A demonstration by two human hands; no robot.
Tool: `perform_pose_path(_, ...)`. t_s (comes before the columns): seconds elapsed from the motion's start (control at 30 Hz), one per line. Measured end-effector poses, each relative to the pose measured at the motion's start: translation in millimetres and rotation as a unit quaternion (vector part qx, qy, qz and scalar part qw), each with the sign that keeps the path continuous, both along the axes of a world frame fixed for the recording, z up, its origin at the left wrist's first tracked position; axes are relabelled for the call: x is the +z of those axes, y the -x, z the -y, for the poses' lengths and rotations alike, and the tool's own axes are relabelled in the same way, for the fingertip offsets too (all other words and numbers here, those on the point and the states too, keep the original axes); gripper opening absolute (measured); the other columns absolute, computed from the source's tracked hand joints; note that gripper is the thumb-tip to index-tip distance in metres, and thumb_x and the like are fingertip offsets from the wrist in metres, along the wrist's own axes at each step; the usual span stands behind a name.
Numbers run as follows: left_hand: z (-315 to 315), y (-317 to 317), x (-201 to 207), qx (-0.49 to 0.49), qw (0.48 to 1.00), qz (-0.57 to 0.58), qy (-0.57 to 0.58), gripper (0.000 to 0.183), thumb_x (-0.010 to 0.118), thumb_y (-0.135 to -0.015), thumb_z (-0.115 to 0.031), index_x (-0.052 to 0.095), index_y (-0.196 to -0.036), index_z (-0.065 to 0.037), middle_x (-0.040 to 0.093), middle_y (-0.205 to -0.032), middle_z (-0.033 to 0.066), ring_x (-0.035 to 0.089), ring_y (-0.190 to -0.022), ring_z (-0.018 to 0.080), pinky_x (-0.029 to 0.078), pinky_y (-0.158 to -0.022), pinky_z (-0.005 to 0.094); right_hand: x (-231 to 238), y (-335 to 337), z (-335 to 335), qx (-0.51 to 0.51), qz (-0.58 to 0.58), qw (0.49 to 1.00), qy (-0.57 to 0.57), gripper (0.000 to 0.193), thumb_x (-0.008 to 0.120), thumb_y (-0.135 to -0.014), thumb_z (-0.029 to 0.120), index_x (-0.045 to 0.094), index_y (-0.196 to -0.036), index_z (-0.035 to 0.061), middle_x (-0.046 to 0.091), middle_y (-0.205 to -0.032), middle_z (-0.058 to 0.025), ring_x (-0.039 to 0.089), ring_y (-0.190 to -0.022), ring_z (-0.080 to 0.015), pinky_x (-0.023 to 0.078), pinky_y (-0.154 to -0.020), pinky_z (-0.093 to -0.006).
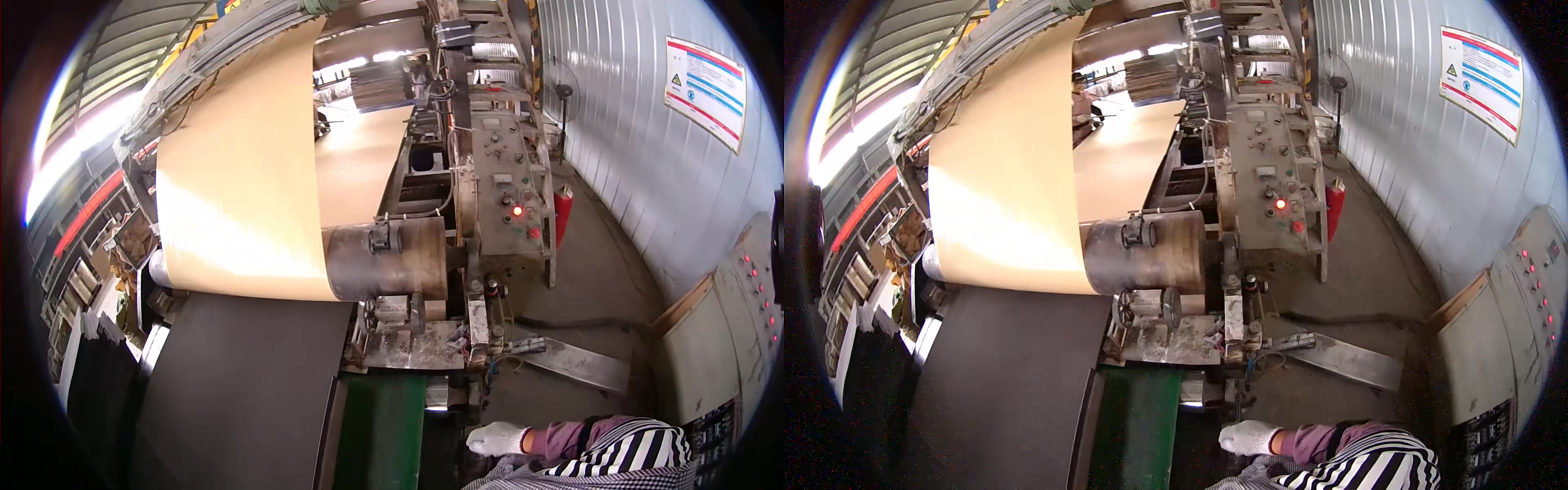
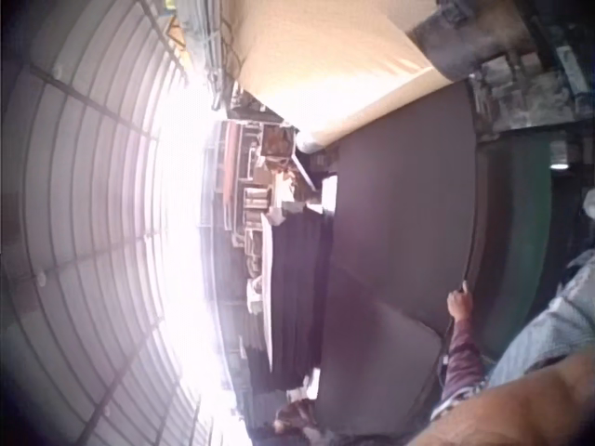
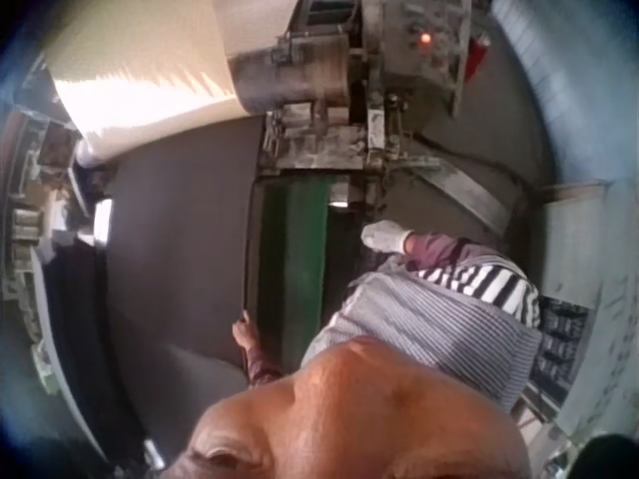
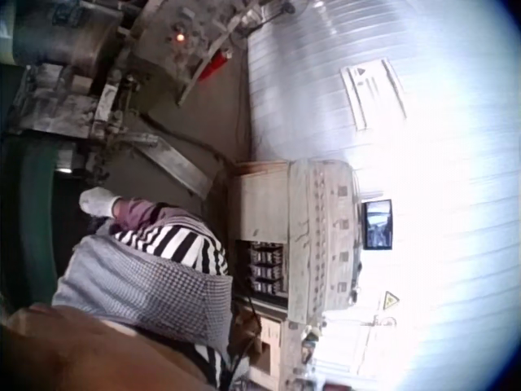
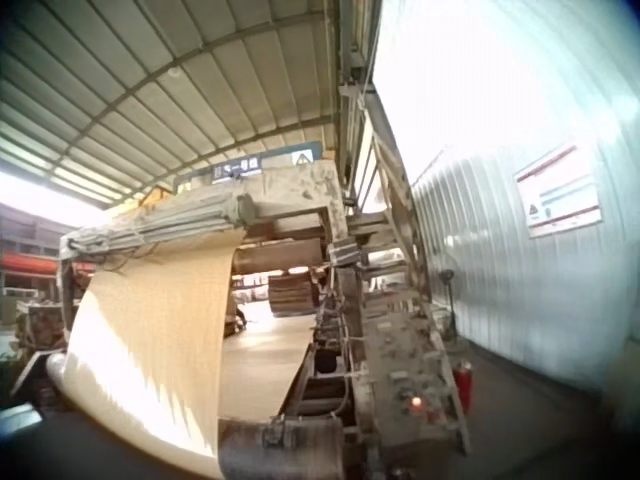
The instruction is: Handling and aligning large black sheets coming off a manufacturing conveyor machine.
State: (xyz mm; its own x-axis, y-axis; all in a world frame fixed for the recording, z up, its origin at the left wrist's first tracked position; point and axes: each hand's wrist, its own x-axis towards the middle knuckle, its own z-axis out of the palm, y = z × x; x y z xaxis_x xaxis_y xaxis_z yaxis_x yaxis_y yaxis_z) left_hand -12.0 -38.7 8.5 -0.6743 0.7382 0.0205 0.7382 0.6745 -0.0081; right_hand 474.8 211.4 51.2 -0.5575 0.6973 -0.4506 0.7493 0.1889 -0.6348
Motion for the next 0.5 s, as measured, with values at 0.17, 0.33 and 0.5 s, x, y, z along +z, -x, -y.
perform_pose_path(0.17, -59, 3, 13, -0.014, 0.996, 0.069, 0.053, 0.056, 0.055, -0.100, -0.051, 0.077, -0.093, 0.001, 0.072, -0.096, 0.0254, 0.069, -0.092, 0.0424, 0.055, -0.079, 0.0487, 43, -91, -85, -0.241, -0.045, 0.953, -0.176, 0.028, 0.057, -0.096, 0.034, 0.066, -0.089, 0.0087, 0.069, -0.084, -0.0142, 0.069, -0.083, -0.0364, 0.053, -0.074, -0.0482)
perform_pose_path(0.33, -130, -14, 20, -0.033, 0.998, 0.054, -0.012, 0.057, 0.061, -0.093, -0.054, 0.070, -0.081, 0.002, 0.066, -0.085, 0.0218, 0.063, -0.090, 0.0432, 0.050, -0.080, 0.0523, 91, -123, -173, -0.298, -0.088, 0.906, -0.287, 0.022, 0.058, -0.097, 0.025, 0.070, -0.096, 0.0068, 0.071, -0.083, -0.0146, 0.071, -0.071, -0.0294, 0.056, -0.068, -0.0394)
perform_pose_path(0.5, -168, -50, -5, 0.034, 0.997, 0.049, -0.053, 0.067, 0.058, -0.092, -0.062, 0.074, -0.087, 0.003, 0.068, -0.099, 0.0212, 0.063, -0.104, 0.0380, 0.051, -0.093, 0.0464, 80, -17, -136, -0.185, -0.126, 0.974, 0.031, 0.008, 0.066, -0.094, 0.011, 0.070, -0.093, 0.0046, 0.064, -0.073, -0.0018, 0.061, -0.060, -0.0058, 0.047, -0.051, -0.0235)
